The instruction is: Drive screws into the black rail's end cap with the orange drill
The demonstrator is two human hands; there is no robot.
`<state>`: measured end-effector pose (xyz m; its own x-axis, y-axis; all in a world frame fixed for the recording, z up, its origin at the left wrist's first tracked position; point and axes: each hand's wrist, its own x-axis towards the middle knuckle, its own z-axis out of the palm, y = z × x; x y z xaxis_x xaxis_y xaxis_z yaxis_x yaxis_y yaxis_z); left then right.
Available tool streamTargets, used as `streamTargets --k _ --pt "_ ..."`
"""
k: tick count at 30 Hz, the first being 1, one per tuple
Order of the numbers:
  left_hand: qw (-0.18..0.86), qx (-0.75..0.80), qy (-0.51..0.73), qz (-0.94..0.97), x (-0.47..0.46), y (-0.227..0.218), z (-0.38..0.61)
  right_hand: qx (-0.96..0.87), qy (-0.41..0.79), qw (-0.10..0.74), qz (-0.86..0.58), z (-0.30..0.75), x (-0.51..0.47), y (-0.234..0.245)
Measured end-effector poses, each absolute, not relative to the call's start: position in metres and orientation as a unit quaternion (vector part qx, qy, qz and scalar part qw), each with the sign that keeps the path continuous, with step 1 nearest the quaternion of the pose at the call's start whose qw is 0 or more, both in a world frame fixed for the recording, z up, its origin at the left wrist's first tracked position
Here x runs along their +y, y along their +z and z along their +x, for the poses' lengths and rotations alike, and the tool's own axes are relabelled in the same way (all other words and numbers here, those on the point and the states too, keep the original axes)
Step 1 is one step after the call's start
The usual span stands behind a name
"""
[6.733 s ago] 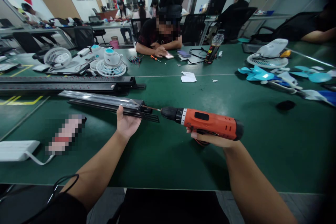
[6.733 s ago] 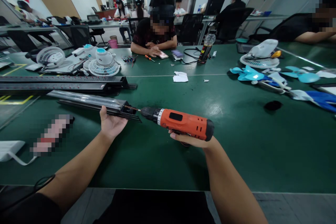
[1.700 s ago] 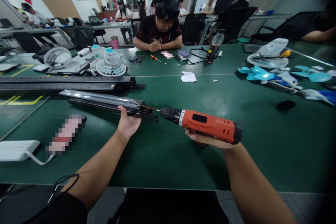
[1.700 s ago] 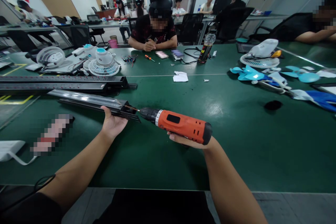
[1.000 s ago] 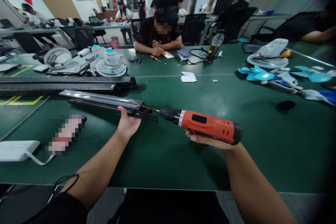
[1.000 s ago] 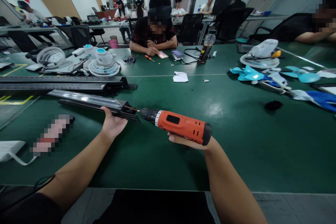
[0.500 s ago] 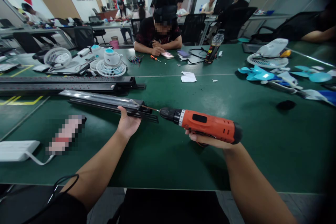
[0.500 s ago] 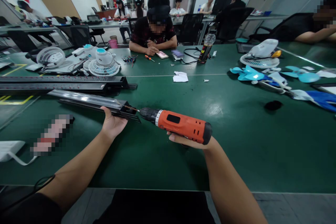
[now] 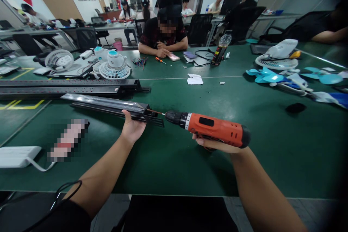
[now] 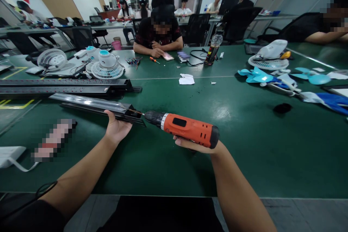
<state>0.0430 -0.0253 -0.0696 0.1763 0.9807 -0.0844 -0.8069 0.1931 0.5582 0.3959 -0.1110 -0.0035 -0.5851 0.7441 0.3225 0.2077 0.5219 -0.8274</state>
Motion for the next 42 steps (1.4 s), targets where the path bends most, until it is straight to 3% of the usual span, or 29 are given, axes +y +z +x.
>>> streamTargets --k 9,20,34,42 --pt "0.728 0.244 0.609 0.201 -0.026 -0.068 0.046 -0.791 0.429 0.328 -0.287 0.396 -0.108 -0.005" --pt "0.744 0.215 0.606 0.183 -0.021 -0.067 0.047 -0.707 0.491 0.374 -0.345 0.403 -0.098 -0.02" --pt "0.724 0.229 0.62 0.196 -0.015 -0.064 0.049 -0.6 0.607 0.41 -0.322 0.399 -0.092 -0.032" --pt "0.729 0.218 0.621 0.189 -0.011 -0.063 0.047 -0.605 0.61 0.408 -0.31 0.396 -0.084 -0.03"
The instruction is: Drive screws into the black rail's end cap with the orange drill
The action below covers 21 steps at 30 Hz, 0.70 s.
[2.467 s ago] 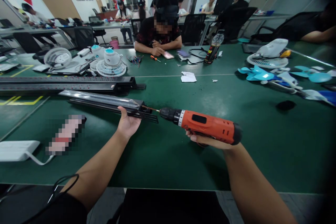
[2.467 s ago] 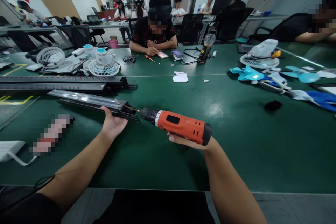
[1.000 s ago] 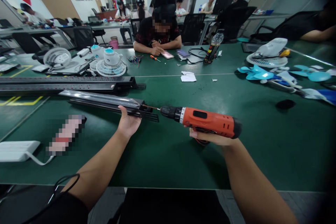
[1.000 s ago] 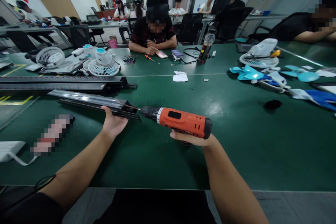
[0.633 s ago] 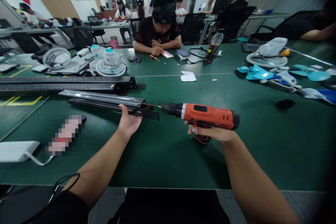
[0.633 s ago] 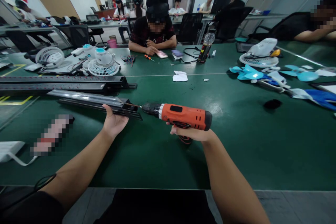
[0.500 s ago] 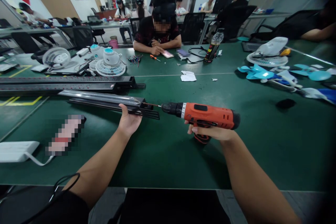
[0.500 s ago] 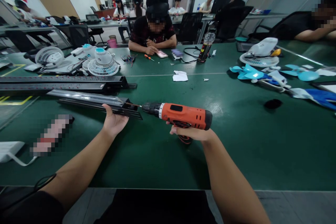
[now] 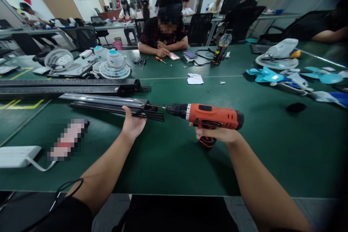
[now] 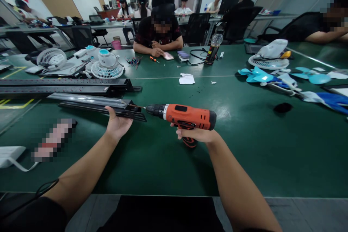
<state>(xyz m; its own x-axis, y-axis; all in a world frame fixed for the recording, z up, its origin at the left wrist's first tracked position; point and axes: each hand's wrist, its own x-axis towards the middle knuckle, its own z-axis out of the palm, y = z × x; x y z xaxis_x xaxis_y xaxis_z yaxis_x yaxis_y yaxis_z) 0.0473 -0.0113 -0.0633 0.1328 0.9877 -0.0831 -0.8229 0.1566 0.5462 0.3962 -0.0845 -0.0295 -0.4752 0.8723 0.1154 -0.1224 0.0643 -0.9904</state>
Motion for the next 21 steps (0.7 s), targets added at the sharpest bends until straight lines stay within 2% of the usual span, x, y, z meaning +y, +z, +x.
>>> streamTargets --k 13,21 --pt "0.71 0.241 0.633 0.194 -0.011 -0.057 0.051 -0.624 0.625 0.334 -0.329 0.4 -0.071 -0.017" --pt "0.714 0.229 0.634 0.19 -0.008 -0.061 0.049 -0.631 0.636 0.323 -0.305 0.402 -0.065 -0.013"
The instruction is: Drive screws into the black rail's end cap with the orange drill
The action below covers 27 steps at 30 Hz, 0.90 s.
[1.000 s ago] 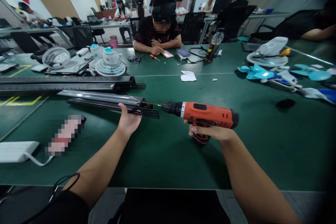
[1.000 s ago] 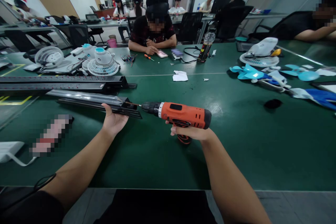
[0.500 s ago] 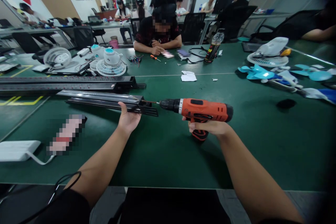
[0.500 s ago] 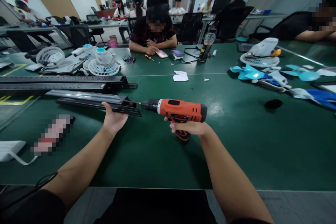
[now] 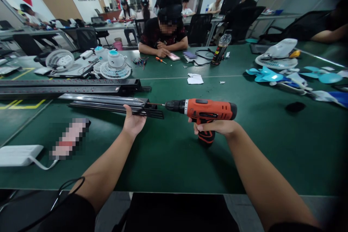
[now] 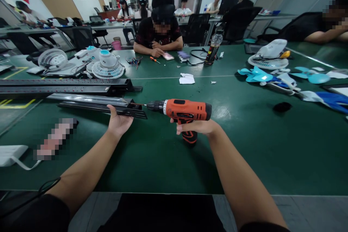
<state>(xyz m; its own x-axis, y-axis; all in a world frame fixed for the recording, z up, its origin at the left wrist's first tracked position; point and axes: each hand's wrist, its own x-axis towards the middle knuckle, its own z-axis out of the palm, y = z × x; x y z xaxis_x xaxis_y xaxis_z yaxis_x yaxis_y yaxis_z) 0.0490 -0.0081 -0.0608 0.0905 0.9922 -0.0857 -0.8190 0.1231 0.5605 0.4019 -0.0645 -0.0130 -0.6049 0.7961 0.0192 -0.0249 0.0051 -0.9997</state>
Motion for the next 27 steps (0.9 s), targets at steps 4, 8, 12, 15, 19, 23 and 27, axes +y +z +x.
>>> streamTargets --k 4,8,12,15,19,23,27 --pt "0.709 0.238 0.638 0.182 -0.007 -0.062 0.048 -0.628 0.632 0.333 -0.308 0.401 -0.065 -0.016" --pt "0.718 0.22 0.633 0.188 -0.008 -0.063 0.045 -0.627 0.628 0.334 -0.318 0.401 -0.069 -0.019" --pt "0.721 0.217 0.629 0.195 -0.01 -0.063 0.045 -0.623 0.63 0.332 -0.324 0.401 -0.073 -0.022" --pt "0.714 0.23 0.631 0.196 -0.012 -0.061 0.047 -0.619 0.634 0.333 -0.323 0.401 -0.074 -0.024" --pt "0.717 0.229 0.63 0.191 -0.013 -0.058 0.049 -0.628 0.622 0.338 -0.323 0.402 -0.07 -0.028" --pt "0.719 0.228 0.628 0.191 -0.012 -0.059 0.049 -0.629 0.625 0.334 -0.321 0.404 -0.068 -0.034" --pt "0.725 0.218 0.625 0.193 -0.012 -0.06 0.049 -0.624 0.629 0.337 -0.318 0.406 -0.068 -0.036"
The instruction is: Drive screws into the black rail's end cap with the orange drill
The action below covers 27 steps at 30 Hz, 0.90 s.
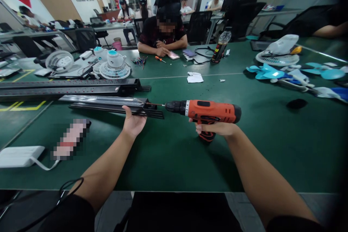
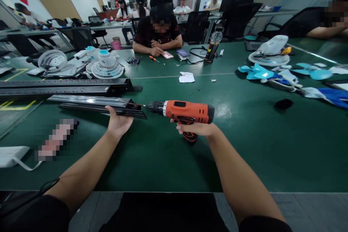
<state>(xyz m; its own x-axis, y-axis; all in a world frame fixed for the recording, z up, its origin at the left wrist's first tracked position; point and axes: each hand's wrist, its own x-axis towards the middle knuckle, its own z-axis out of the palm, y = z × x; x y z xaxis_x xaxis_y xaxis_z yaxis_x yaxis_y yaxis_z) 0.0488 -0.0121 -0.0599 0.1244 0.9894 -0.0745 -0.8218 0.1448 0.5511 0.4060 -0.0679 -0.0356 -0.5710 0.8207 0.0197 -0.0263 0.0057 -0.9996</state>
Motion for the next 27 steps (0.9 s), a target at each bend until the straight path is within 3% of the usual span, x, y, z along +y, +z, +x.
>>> streamTargets --k 27 --pt "0.719 0.227 0.628 0.192 -0.018 -0.064 0.045 -0.672 0.557 0.358 -0.331 0.402 -0.079 -0.022"
